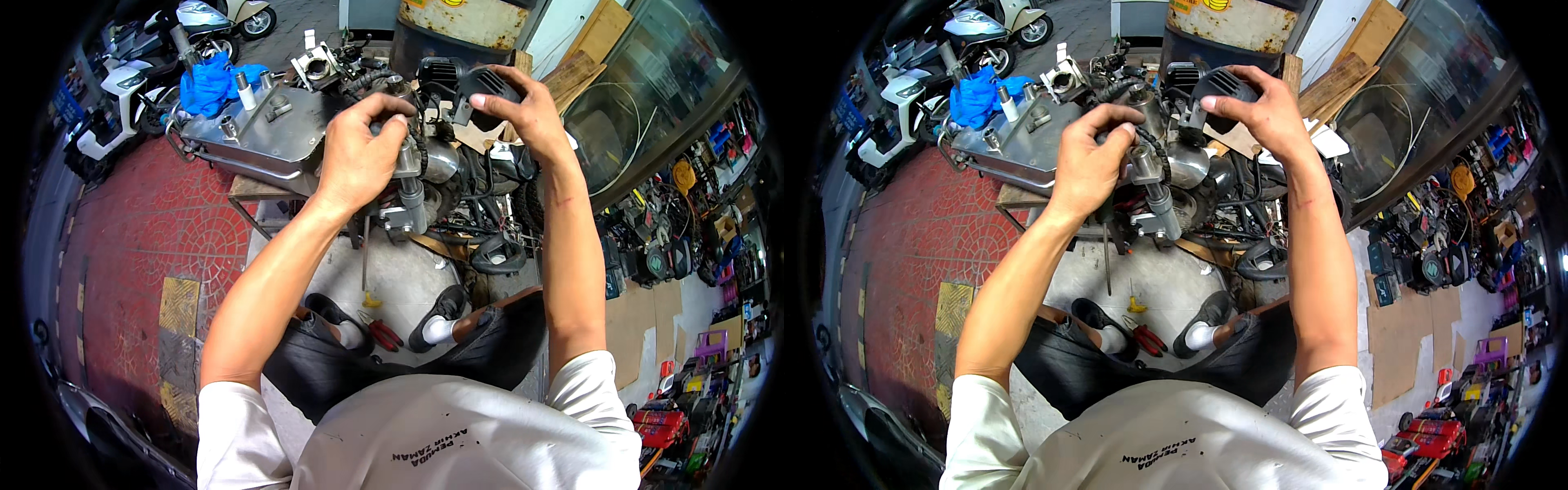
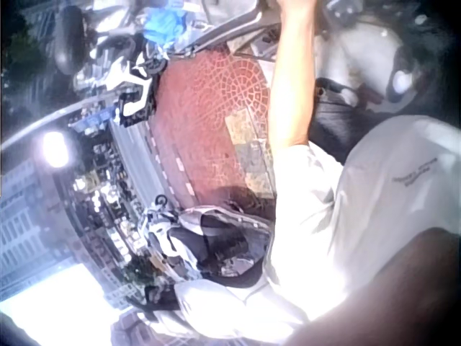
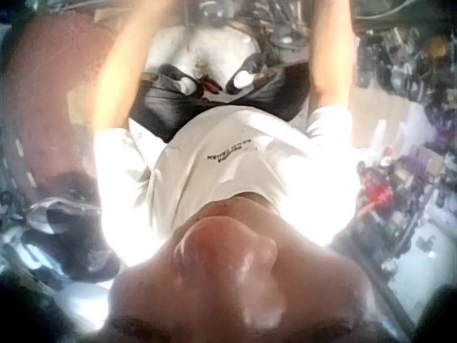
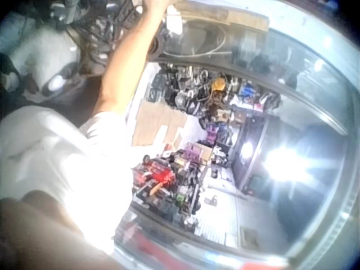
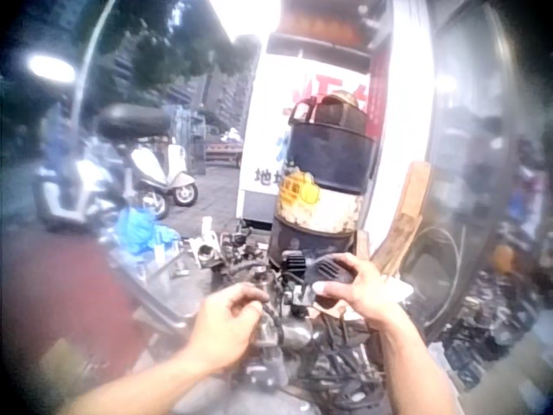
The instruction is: The person works on a motorcycle engine, using a red-handled screwdriver to tighten bolts on the cylinder head and a green-handled screwdriver to adjust the spark plug cap. The person also manipulates the engine's cooling fins and wiring with their hands.
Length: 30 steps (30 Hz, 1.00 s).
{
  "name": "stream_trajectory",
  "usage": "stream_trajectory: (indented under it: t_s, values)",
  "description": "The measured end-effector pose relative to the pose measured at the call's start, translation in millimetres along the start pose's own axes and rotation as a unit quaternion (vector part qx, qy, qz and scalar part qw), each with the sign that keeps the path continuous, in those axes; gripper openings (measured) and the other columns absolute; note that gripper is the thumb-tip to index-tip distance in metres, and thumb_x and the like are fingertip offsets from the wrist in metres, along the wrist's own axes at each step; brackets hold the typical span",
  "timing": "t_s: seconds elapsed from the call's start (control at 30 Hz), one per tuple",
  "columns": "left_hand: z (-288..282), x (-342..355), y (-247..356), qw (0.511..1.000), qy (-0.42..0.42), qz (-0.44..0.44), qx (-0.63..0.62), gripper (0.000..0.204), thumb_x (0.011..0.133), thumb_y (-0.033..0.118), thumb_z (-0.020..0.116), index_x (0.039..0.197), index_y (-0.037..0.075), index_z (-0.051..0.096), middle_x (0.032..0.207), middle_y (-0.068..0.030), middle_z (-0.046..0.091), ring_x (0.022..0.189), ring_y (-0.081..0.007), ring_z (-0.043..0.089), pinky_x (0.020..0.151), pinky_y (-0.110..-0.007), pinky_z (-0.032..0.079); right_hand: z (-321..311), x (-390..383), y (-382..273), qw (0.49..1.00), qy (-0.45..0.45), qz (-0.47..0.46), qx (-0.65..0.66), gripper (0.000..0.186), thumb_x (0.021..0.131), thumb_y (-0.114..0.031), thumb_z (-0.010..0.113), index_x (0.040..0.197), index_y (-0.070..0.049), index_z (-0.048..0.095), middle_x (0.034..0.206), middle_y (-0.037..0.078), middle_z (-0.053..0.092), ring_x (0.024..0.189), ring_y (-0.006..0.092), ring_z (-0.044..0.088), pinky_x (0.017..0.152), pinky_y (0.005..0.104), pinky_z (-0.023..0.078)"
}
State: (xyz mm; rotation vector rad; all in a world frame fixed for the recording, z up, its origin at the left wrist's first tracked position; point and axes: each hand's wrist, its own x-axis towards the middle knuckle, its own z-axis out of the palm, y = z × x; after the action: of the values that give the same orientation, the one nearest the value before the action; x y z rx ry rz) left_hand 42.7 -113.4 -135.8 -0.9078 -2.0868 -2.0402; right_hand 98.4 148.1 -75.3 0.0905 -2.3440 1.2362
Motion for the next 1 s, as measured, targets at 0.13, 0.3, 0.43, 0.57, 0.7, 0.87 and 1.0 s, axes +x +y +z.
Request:
stream_trajectory:
  t_s: [0.13, 0.3, 0.43, 0.57, 0.7, 0.87, 1.0]
  values:
    - [2, 4, -16, 0.999, -0.013, 0.045, 0.01, 0.022, 0.101, 0.012, 0.066, 0.118, 0.001, 0.075, 0.087, 0.0019, 0.067, 0.063, -0.0035, 0.055, 0.054, -0.023, 0.044, 2, 9, -11, 0.998, 0.009, -0.022, -0.06, 0.074, 0.074, -0.041, 0.093, 0.129, 0.005, 0.072, 0.114, 0.016, 0.077, 0.105, 0.0219, 0.072, 0.096, 0.0349, 0.054]
    - [1, 12, -9, 0.998, -0.055, -0.002, 0.01, 0.039, 0.097, 0.026, 0.073, 0.127, 0.001, 0.074, 0.111, -0.0143, 0.079, 0.1, -0.0196, 0.072, 0.093, -0.034, 0.055, 22, 24, -34, 0.986, 0.042, -0.054, -0.154, 0.088, 0.063, -0.057, 0.093, 0.124, 0.003, 0.074, 0.094, 0.018, 0.077, 0.087, 0.0254, 0.076, 0.083, 0.0363, 0.058]
    - [-1, 11, -2, 0.993, -0.068, -0.054, -0.083, 0.053, 0.1, 0.039, 0.076, 0.128, -0.005, 0.07, 0.096, -0.0068, 0.074, 0.069, -0.0101, 0.066, 0.06, -0.026, 0.053, 40, 31, -57, 0.972, 0.037, -0.045, -0.228, 0.08, 0.062, -0.062, 0.089, 0.112, -0.001, 0.08, 0.101, 0.02, 0.08, 0.098, 0.034, 0.077, 0.09, 0.0417, 0.059]
    - [-5, 9, -3, 0.978, -0.073, -0.098, -0.171, 0.042, 0.101, 0.039, 0.075, 0.117, 0.0, 0.073, 0.072, 0.0017, 0.065, 0.053, -0.0059, 0.058, 0.046, -0.023, 0.044, 55, 34, -77, 0.963, 0.058, -0.052, -0.258, 0.077, 0.061, -0.066, 0.088, 0.102, 0.0, 0.081, 0.095, 0.02, 0.079, 0.096, 0.0376, 0.077, 0.087, 0.0448, 0.059]
    - [-3, 8, -12, 0.974, -0.035, -0.102, -0.201, 0.039, 0.1, 0.035, 0.078, 0.115, 0.0, 0.073, 0.074, 0.001, 0.066, 0.052, -0.0063, 0.058, 0.047, -0.022, 0.044, 64, 36, -91, 0.959, 0.063, -0.035, -0.275, 0.076, 0.061, -0.067, 0.087, 0.095, 0.001, 0.08, 0.093, 0.022, 0.079, 0.094, 0.0394, 0.077, 0.084, 0.0459, 0.06]
    - [1, 5, -17, 0.992, 0.006, -0.072, -0.103, 0.041, 0.094, 0.033, 0.084, 0.117, 0.001, 0.073, 0.078, 0.0002, 0.067, 0.054, -0.008, 0.059, 0.048, -0.024, 0.046, 52, 27, -95, 0.991, 0.004, -0.034, -0.13, 0.055, 0.074, -0.048, 0.085, 0.101, -0.001, 0.08, 0.094, 0.019, 0.078, 0.088, 0.0297, 0.077, 0.082, 0.0389, 0.061]
    - [4, 4, -14, 0.992, 0.011, -0.072, -0.106, 0.04, 0.096, 0.037, 0.081, 0.117, 0.004, 0.072, 0.079, 0.002, 0.063, 0.06, -0.0083, 0.061, 0.053, -0.021, 0.048, 41, 7, -89, 0.996, -0.038, -0.018, -0.073, 0.054, 0.076, -0.044, 0.087, 0.097, 0.005, 0.08, 0.091, 0.016, 0.079, 0.082, 0.0219, 0.075, 0.077, 0.0342, 0.06]
